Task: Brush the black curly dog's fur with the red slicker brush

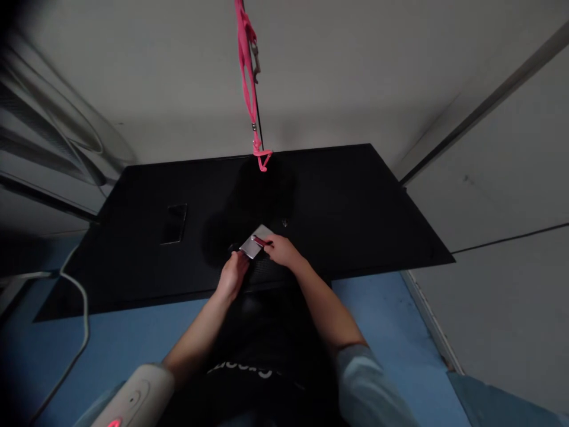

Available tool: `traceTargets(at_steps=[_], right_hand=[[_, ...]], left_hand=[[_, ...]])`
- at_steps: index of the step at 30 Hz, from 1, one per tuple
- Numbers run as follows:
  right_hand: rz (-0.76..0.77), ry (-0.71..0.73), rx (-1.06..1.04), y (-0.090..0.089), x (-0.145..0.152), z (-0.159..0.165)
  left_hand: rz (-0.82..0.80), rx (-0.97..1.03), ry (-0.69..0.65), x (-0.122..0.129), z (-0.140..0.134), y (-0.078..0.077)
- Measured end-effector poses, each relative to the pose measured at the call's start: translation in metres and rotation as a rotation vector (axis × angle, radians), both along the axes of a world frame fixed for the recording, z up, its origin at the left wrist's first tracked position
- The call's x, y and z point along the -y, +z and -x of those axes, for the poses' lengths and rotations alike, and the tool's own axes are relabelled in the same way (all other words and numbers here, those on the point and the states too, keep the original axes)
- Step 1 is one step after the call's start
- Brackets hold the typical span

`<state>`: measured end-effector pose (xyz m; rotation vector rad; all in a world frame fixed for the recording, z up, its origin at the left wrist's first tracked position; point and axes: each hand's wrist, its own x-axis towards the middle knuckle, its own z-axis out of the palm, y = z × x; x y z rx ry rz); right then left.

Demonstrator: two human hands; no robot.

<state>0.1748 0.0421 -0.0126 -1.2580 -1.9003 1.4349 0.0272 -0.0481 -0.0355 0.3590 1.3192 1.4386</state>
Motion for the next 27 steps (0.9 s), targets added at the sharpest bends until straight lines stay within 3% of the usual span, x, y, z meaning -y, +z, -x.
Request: traceTargets(at_steps=[4,7,10,14,20,24,27], right_hand=[[-0.155,0.085,0.196,0.0,0.013,-0.02],[-0.254,0.17,0.328,0.018,0.028,-0.045],[-0.266,0.191,0.489,0.035,0.04,-0.064],[-0.253,0.136,0.697,0.045,0.045,-0.067],[-0.31,0.065,0.355,0.035,0.045,-0.028],[-0.251,0.119,0.545,0.035,0.056,-0.049],[-0.257,0.048,0.589,0.041,0.059,-0.054]], left_hand=[[-0.034,0.153,0.118,-0.028,-0.016,-0.011],[0.085,0.151,0.247,-0.04,-0.028,-0.015],[0.109,0.199,0.288,-0.045,-0.03,-0.017],[0.082,0.268,0.234,-0.046,-0.021,-0.017],[0.087,0.421,0.031,-0.041,-0.002,-0.01],[0.059,0.402,0.025,-0.035,0.007,-0.007],[0.063,0.383,0.053,-0.035,0.008,-0.006]])
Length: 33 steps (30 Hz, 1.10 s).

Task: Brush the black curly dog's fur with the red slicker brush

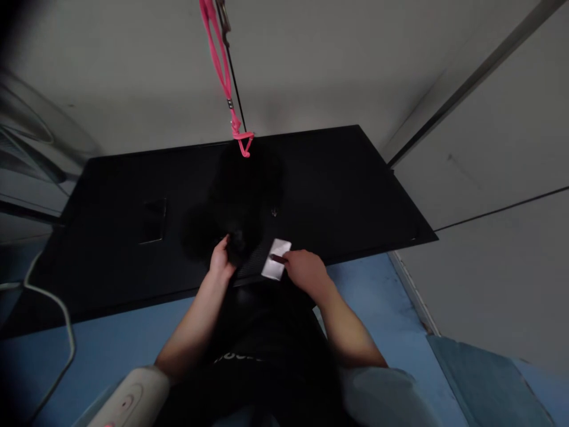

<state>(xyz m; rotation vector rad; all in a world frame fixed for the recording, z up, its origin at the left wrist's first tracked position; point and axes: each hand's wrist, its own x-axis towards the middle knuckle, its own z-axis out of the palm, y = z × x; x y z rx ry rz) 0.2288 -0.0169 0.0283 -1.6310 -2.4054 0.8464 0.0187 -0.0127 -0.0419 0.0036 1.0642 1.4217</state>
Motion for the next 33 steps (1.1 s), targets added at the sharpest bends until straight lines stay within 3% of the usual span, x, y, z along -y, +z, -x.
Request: traceTargets(at_steps=[3,6,10,13,16,19,21,25,27,30,33], right_hand=[[-0.046,-0.035,-0.231,-0.001,-0.002,0.022],[0.057,0.021,-0.278,-0.004,0.002,0.031],[0.203,0.117,-0.266,-0.001,0.006,0.018],[0.313,-0.03,-0.541,-0.006,-0.001,0.036],[0.666,-0.106,-0.838,-0.022,0.001,0.078],[1.184,0.154,-0.805,-0.035,0.021,0.107],[1.322,0.242,-0.809,-0.036,0.03,0.113],[1.057,-0.032,-1.007,-0.027,0.026,0.121],[1.121,-0.022,-0.93,-0.025,0.023,0.126],[1.273,0.129,-0.856,-0.025,0.023,0.131],[1.039,-0.034,-0.995,-0.025,0.02,0.133]], left_hand=[[0.03,-0.004,-0.008,-0.001,-0.001,0.003],[0.074,-0.081,-0.035,0.002,0.002,0.012],[0.005,-0.405,0.016,0.009,0.019,0.028],[-0.078,-0.668,-0.084,0.006,0.043,0.044],[-0.062,-0.83,-0.258,-0.004,0.07,0.06],[-0.015,-0.836,-0.353,-0.016,0.093,0.069],[0.031,-0.81,-0.437,-0.022,0.102,0.071],[0.049,-0.742,-0.519,-0.03,0.107,0.072],[0.056,-0.699,-0.492,-0.031,0.107,0.073],[0.1,-0.697,-0.497,-0.033,0.108,0.073],[0.075,-0.716,-0.523,-0.033,0.11,0.072]])
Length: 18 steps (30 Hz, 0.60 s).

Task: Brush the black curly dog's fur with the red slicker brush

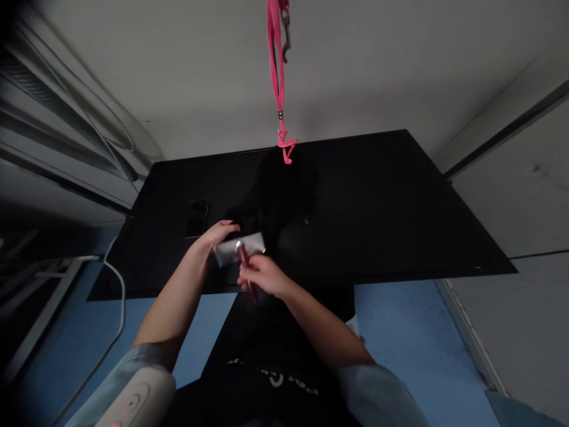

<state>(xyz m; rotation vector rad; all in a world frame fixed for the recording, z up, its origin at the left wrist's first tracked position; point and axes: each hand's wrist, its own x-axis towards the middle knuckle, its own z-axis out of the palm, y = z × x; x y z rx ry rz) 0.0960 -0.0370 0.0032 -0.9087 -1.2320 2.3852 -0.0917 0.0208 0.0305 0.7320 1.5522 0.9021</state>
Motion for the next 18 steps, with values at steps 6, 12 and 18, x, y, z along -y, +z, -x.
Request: traceTargets(at_steps=[6,12,18], right_hand=[[0.075,0.283,0.054,-0.009,0.007,-0.004],[-0.123,-0.041,0.07,-0.007,-0.01,-0.006],[-0.079,0.186,0.082,-0.003,-0.017,-0.009]], left_hand=[[0.048,0.05,-0.008,-0.002,0.003,-0.003],[0.001,-0.011,-0.055,-0.003,0.01,-0.007],[-0.014,-0.002,-0.08,0.0,0.019,-0.016]])
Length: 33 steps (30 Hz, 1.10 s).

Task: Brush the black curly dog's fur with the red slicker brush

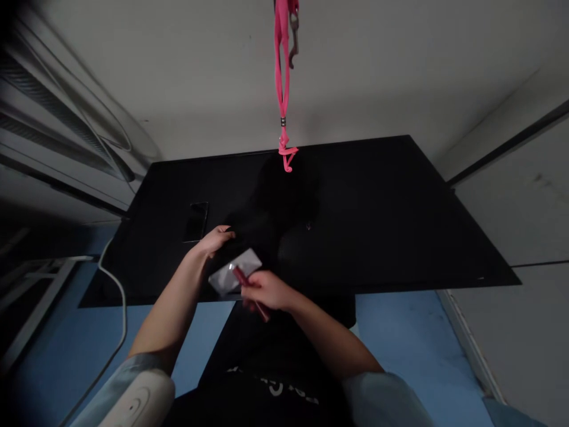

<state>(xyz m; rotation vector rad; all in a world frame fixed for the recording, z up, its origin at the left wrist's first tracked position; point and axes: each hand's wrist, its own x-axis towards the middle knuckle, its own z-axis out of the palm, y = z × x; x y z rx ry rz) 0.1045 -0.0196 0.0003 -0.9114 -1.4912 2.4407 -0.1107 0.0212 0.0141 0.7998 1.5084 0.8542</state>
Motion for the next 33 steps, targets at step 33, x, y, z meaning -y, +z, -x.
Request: traceTargets(at_steps=[33], right_hand=[[-0.005,-0.166,0.012,0.0,0.011,0.009]], left_hand=[[0.051,0.033,0.069,0.028,0.014,-0.008]])
